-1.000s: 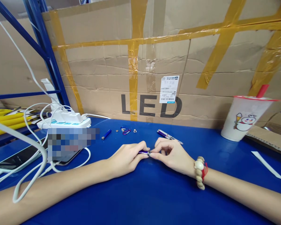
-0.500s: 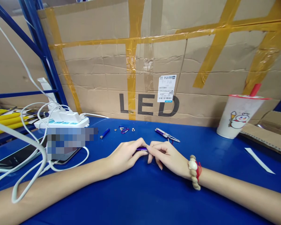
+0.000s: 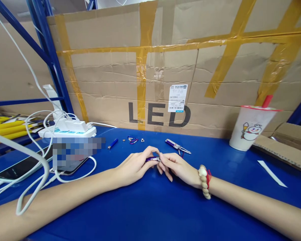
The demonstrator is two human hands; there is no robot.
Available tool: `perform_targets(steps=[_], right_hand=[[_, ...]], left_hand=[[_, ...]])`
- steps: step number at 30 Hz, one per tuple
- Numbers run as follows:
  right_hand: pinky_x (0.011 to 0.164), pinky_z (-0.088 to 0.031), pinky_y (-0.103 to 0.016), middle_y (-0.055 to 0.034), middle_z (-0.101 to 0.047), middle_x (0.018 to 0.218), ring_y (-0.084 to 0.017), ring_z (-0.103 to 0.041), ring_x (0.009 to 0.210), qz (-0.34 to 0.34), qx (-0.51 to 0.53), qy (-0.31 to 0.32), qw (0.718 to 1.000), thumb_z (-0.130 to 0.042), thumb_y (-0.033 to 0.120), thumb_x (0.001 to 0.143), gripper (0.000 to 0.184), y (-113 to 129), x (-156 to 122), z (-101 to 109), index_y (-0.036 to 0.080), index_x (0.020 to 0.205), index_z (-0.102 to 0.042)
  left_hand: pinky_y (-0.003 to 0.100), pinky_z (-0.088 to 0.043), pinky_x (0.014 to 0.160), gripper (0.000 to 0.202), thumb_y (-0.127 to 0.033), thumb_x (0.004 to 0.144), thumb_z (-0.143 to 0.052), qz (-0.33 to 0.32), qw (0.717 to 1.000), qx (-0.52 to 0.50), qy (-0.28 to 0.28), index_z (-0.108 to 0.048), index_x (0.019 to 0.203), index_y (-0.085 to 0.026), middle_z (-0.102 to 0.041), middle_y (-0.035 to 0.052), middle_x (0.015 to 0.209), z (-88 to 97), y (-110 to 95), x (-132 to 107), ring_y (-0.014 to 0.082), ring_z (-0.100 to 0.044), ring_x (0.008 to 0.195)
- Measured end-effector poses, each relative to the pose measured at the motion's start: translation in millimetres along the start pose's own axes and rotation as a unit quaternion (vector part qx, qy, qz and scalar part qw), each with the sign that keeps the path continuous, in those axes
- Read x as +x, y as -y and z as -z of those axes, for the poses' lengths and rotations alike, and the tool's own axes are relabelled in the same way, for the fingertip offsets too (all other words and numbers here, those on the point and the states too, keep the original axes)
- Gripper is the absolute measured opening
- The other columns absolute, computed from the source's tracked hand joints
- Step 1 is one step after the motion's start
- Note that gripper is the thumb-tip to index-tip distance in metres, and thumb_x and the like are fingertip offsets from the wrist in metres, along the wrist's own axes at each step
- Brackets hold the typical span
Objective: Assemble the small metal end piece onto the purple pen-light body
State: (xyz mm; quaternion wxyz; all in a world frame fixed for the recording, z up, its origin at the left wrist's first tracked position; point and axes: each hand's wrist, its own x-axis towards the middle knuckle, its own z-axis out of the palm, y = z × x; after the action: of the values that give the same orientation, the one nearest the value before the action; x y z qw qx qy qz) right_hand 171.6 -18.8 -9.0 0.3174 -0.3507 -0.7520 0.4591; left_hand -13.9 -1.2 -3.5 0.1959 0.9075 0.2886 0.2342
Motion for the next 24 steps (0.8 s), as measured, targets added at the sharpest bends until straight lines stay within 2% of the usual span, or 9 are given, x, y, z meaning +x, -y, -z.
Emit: perform_targets(steps=[5,10,14,19,21,24], right_hand=[[0.057,-0.035,-0.019,0.0035,-0.042,0.046,-0.003,-0.041,0.041,-0.019,0.003,0.016,1.0,-0.034,0.059,0.084,0.054,-0.4,1.4,3.4,0.011,0.062,-0.048],[0.055,-0.035,-0.017,0.003,-0.046,0.049,-0.001,-0.04,0.039,-0.029,0.022,0.014,0.999,-0.038,0.058,0.083,0.055,-2.8,3.6,6.5,0.01,0.059,-0.05],[0.047,-0.032,-0.015,0.0021,-0.049,0.051,0.0,-0.039,0.037,-0.04,0.033,0.006,0.999,-0.041,0.059,0.081,0.055,-2.5,4.9,5.6,0.009,0.058,-0.049],[0.037,-0.025,-0.015,-0.0013,-0.05,0.048,-0.003,-0.043,0.035,-0.078,0.062,-0.016,0.995,-0.034,0.063,0.081,0.059,1.8,4.8,4.3,0.01,0.058,-0.046],[0.036,-0.026,-0.014,0.0012,-0.045,0.045,-0.003,-0.041,0.035,-0.091,0.115,-0.036,0.988,-0.042,0.059,0.08,0.053,2.6,4.7,5.8,0.011,0.057,-0.042],[0.033,-0.02,-0.013,0.0082,-0.023,0.043,0.0,-0.023,0.032,-0.125,0.238,-0.079,0.96,-0.056,0.048,0.074,0.049,1.5,5.9,10.5,0.015,0.056,-0.025]], left_hand=[[0.025,-0.042,0.078,0.023,-0.032,0.093,-0.031,-0.009,1.0,-0.007,0.006,-0.036,0.112,-0.021,-0.061,0.001,0.097,0.3,0.0,0.5,0.0138,-0.058,0.09],[0.022,-0.042,0.074,0.025,-0.032,0.093,-0.031,-0.016,1.0,0.011,0.004,-0.039,0.114,-0.022,-0.061,-0.0012,0.09,1.5,0.0,0.6,0.0116,-0.058,0.084],[0.021,-0.041,0.073,0.024,-0.03,0.093,-0.03,-0.017,0.999,0.038,-0.018,-0.043,0.112,-0.024,-0.06,-0.0017,0.091,2.5,-2.1,0.1,0.0108,-0.057,0.083],[0.022,-0.04,0.073,0.021,-0.032,0.092,-0.031,0.005,0.995,0.081,-0.05,-0.043,0.108,-0.024,-0.059,-0.0019,0.096,0.2,-2.6,0.4,0.0122,-0.058,0.085],[0.023,-0.04,0.072,0.021,-0.034,0.092,-0.031,0.022,0.994,0.088,-0.056,-0.042,0.106,-0.024,-0.06,-0.002,0.096,-0.7,-2.1,0.6,0.0129,-0.058,0.085],[0.023,-0.04,0.071,0.02,-0.034,0.092,-0.031,0.042,0.994,0.083,-0.049,-0.042,0.105,-0.024,-0.06,-0.0019,0.095,-0.5,-3.1,1.0,0.0133,-0.058,0.086]])
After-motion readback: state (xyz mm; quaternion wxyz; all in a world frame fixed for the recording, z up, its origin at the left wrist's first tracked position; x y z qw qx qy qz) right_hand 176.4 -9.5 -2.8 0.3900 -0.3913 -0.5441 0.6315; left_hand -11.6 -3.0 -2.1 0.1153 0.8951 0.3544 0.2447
